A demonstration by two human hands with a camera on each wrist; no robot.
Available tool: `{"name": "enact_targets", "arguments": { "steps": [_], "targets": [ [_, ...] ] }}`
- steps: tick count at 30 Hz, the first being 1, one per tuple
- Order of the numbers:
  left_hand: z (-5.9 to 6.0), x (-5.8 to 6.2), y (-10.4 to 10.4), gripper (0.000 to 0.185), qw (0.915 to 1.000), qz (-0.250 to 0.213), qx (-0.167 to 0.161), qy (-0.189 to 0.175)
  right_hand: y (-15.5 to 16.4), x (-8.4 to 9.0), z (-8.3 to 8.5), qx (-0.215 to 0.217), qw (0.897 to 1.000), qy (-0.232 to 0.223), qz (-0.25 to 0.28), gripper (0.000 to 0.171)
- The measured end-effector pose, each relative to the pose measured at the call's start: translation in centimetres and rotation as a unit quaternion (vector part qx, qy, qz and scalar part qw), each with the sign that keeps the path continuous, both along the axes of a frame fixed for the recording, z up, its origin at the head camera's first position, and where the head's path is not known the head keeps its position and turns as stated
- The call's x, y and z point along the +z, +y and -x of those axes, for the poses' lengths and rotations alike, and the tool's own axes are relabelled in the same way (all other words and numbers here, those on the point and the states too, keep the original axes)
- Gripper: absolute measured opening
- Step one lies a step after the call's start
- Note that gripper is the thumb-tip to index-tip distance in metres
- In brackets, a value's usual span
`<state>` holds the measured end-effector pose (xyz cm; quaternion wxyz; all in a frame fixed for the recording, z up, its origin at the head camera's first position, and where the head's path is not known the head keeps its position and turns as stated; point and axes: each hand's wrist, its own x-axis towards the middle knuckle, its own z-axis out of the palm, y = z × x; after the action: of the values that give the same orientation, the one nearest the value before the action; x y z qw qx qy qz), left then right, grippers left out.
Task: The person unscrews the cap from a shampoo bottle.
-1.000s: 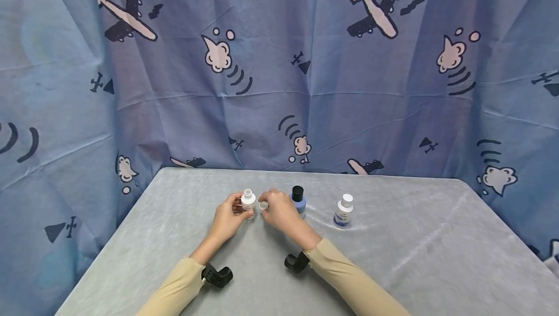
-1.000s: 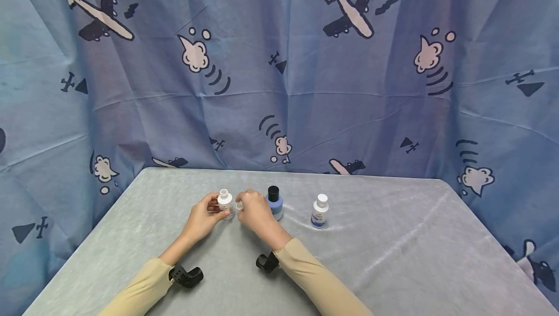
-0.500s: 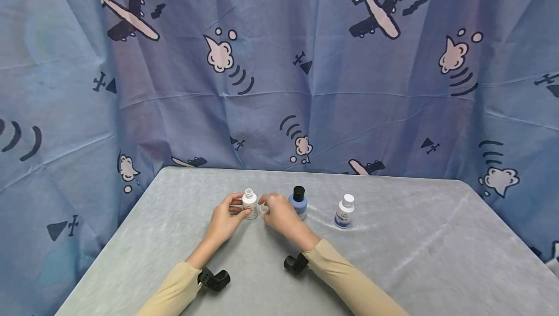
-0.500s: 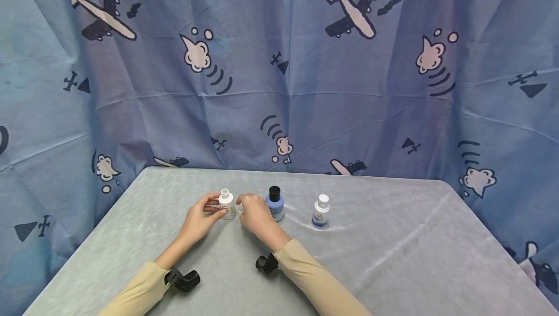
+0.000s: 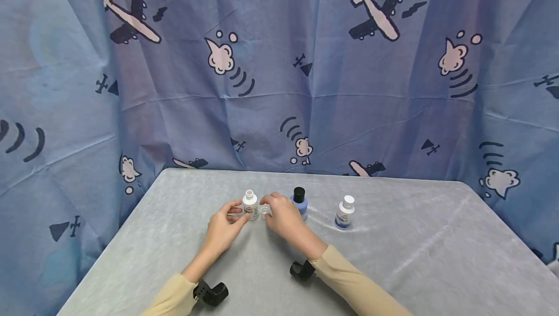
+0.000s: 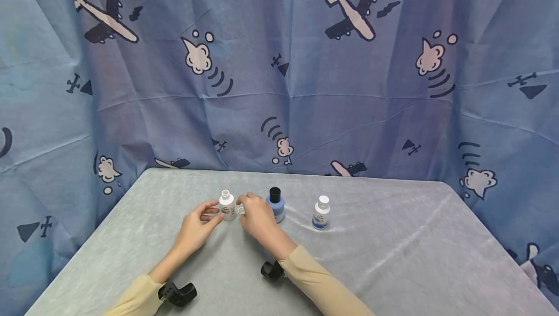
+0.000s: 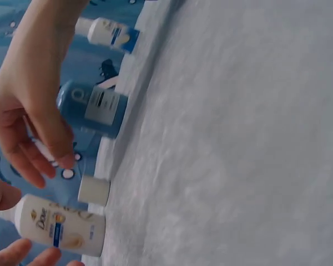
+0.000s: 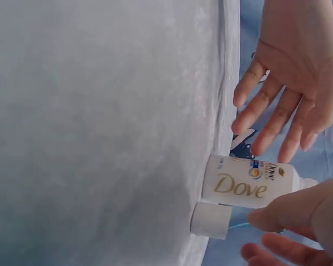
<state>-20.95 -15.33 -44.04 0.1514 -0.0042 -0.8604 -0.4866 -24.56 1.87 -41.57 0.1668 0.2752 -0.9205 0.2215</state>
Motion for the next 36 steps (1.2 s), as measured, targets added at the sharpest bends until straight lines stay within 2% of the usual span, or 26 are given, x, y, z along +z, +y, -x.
{"name": "enact_targets", "arguments": {
  "steps": [4,9,18,22,27,30,36],
  "targets": [
    [-0.8,0.1,0.4,0.037,0.9999,0.014,-0.003,-0.009,0.8,0.2,-0.8,0.022,0.998,0.047,0.02,0.027],
    [-1.7,0.2,0.9,0.036,0.9994,0.016,-0.019,-0.024,2.2,0.1,-1.3,0.026,0.996,0.071,0.039,0.026],
    [-3.0,0.3,1.8,0.037,0.9978,-0.009,-0.062,-0.02,5.0,0.4,-2.1,0.019,0.994,0.061,0.093,0.021],
    [-3.1,0.3,2.3,0.037,0.9955,-0.018,-0.091,-0.016,6.3,0.1,-2.5,0.014,0.992,0.079,0.094,0.021],
    [-3.1,0.2,2.8,0.039,0.9916,-0.003,-0.125,-0.033,7.9,-0.7,-2.7,0.009,0.99,0.104,0.09,0.025],
    [-3.0,0.3,3.3,0.04,0.9902,0.001,-0.135,-0.034,8.9,-0.9,-2.6,0.008,0.989,0.115,0.094,0.03],
    [-2.4,0.9,4.5,0.042,0.9895,0.005,-0.142,-0.026,10.5,-0.8,-2.2,-0.008,0.989,0.104,0.106,0.035]
  ]
}}
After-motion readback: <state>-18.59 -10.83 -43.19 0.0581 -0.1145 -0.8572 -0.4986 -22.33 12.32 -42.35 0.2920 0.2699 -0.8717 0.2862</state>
